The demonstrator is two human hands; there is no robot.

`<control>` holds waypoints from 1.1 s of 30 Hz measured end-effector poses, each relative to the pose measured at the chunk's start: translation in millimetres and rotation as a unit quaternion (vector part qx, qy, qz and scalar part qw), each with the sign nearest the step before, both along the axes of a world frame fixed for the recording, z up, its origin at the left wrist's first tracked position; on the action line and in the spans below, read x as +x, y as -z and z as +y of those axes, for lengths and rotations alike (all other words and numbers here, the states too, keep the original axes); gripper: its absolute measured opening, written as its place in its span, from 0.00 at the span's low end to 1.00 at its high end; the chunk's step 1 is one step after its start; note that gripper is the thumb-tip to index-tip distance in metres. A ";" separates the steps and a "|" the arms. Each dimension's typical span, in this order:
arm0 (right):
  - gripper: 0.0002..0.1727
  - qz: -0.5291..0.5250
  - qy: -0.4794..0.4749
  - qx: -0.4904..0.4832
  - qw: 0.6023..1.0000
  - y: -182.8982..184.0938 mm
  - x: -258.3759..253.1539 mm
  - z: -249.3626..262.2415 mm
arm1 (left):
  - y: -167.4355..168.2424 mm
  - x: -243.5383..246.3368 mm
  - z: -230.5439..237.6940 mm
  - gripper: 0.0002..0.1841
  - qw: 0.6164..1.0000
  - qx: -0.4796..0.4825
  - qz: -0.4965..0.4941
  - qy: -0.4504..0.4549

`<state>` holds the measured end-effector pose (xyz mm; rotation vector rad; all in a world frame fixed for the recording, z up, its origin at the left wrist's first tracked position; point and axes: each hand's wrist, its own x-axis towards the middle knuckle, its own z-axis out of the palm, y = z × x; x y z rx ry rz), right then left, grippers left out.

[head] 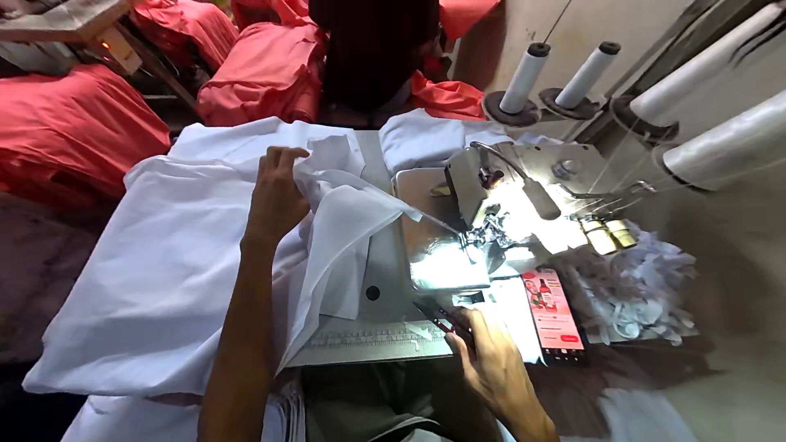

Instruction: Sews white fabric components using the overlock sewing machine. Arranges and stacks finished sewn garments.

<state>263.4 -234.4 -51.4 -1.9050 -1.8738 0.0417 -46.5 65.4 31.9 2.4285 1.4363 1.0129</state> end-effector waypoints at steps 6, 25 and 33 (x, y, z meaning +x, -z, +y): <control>0.20 -0.047 0.003 0.013 0.999 -1.5 -6.7 0.4 | -45.4 67.5 0.7 0.16 0.958 -0.033 0.103 0.265; 0.26 0.520 -0.221 -0.253 0.786 -88.4 19.3 -8.8 | -37.8 42.0 -73.2 0.11 0.953 0.138 0.073 0.260; 0.23 0.641 -0.092 -0.251 0.719 -107.4 5.1 42.2 | -28.0 42.1 -133.8 0.09 0.952 0.228 0.076 0.191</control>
